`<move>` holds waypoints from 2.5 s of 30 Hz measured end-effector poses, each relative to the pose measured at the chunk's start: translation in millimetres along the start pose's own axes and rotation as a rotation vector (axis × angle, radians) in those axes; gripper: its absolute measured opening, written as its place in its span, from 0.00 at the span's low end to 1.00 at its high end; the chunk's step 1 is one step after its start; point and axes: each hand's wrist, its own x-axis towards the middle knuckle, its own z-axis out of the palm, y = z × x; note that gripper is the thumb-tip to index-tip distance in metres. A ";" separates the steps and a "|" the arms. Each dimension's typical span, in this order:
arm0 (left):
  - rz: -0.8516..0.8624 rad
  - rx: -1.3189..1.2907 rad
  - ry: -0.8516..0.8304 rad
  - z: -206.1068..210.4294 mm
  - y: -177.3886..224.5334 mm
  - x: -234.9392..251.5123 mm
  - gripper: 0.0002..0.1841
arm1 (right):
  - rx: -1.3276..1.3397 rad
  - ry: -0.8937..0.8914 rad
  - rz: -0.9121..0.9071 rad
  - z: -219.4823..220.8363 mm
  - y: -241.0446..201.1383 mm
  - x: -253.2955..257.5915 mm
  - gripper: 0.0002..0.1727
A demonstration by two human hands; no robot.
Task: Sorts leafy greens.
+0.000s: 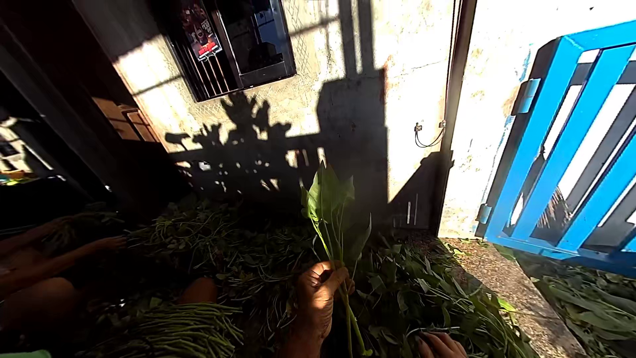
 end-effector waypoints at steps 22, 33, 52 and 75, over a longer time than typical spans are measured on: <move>-0.187 0.100 -0.391 5.3 5.3 -18.2 0.07 | -0.516 0.634 -0.933 -114.9 -132.3 122.1 0.09; -0.208 0.143 -0.482 6.9 3.4 -16.1 0.07 | -0.498 0.441 -0.987 -118.6 -122.1 122.7 0.10; -0.308 0.090 -0.013 23.2 -7.1 -11.2 0.08 | 0.358 -0.106 -0.166 -14.1 -92.2 18.7 0.22; -0.410 0.080 -0.099 29.8 -8.5 -17.2 0.09 | 0.602 0.136 -0.161 48.9 -108.5 -3.9 0.14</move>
